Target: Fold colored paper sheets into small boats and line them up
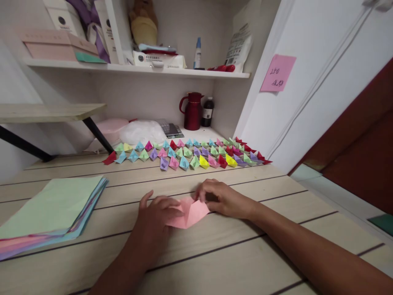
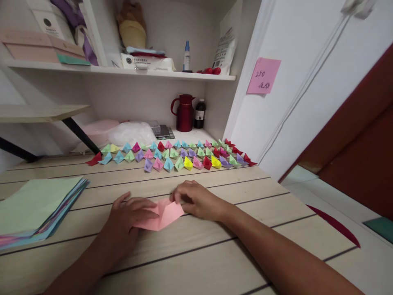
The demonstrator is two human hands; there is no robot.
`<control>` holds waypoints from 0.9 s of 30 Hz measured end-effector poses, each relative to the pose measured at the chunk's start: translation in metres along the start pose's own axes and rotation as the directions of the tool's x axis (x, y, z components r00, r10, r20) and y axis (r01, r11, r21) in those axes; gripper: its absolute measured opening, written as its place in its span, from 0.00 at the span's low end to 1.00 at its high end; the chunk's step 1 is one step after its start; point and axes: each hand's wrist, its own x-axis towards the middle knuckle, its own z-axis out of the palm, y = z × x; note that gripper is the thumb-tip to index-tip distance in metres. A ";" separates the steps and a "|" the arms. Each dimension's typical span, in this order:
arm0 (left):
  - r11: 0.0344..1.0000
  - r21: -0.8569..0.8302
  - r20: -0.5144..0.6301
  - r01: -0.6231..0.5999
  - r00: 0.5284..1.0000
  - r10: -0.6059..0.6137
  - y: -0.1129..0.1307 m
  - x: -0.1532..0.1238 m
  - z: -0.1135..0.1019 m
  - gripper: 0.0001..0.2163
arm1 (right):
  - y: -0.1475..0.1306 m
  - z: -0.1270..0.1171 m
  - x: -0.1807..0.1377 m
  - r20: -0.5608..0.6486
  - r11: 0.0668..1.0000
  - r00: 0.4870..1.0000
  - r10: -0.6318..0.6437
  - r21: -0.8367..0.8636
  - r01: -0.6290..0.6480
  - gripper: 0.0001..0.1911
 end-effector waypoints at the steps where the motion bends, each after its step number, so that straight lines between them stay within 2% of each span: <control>1: 1.000 -0.002 0.051 0.009 0.999 -0.009 0.000 0.000 0.001 0.23 | -0.002 -0.001 0.000 0.003 1.000 1.000 -0.009 0.006 0.009 0.16; 3: 1.000 0.001 0.110 0.031 0.993 -0.031 0.001 0.001 0.002 0.25 | -0.004 -0.001 -0.001 0.032 1.000 0.999 -0.031 0.000 0.031 0.33; 4: 0.999 0.004 0.122 0.039 0.992 -0.039 0.002 0.001 0.002 0.26 | -0.004 -0.001 -0.002 0.051 0.999 0.998 -0.039 -0.010 0.039 0.35; 7: 0.999 -0.009 0.137 0.042 0.990 -0.041 0.001 0.001 0.001 0.27 | -0.001 -0.001 -0.003 0.072 0.998 0.997 -0.043 -0.040 0.046 0.19; 9: 0.999 -0.028 0.114 0.038 0.993 -0.035 -0.003 0.000 0.001 0.26 | 0.003 -0.003 -0.004 0.066 0.997 0.997 -0.033 -0.069 0.038 0.14; 11: 0.998 -0.061 0.067 0.034 0.997 -0.029 -0.007 0.000 0.001 0.26 | 0.006 -0.005 -0.005 0.075 0.995 0.997 -0.002 -0.098 0.009 0.21; 14: 0.985 -0.164 0.020 0.054 0.998 -0.051 -0.010 0.000 -0.001 0.27 | 0.006 -0.005 -0.006 0.114 0.996 0.993 0.027 -0.087 -0.017 0.38; 16: 0.963 -0.261 0.000 0.070 0.997 -0.072 -0.011 0.001 -0.003 0.27 | 0.004 -0.002 -0.005 0.128 0.998 0.992 0.010 -0.066 -0.001 0.42; 18: 0.929 -0.360 -0.028 0.089 0.994 -0.105 -0.012 0.003 -0.005 0.26 | 0.002 0.004 -0.002 0.106 0.997 0.994 -0.019 -0.067 0.026 0.37; 22: 0.882 -0.453 -0.051 0.126 0.985 -0.167 -0.014 0.005 -0.005 0.25 | 0.005 0.010 0.002 0.016 0.992 0.997 -0.077 -0.096 0.078 0.14; 24: 0.921 -0.375 -0.031 0.101 0.992 -0.121 -0.015 0.005 -0.002 0.24 | 0.008 0.007 0.003 0.018 0.989 0.995 -0.100 -0.107 0.101 0.10; 27: 0.985 -0.165 0.019 0.040 0.999 -0.038 -0.014 0.003 0.004 0.27 | 0.010 -0.001 0.001 0.067 0.987 0.992 -0.111 -0.109 0.118 0.10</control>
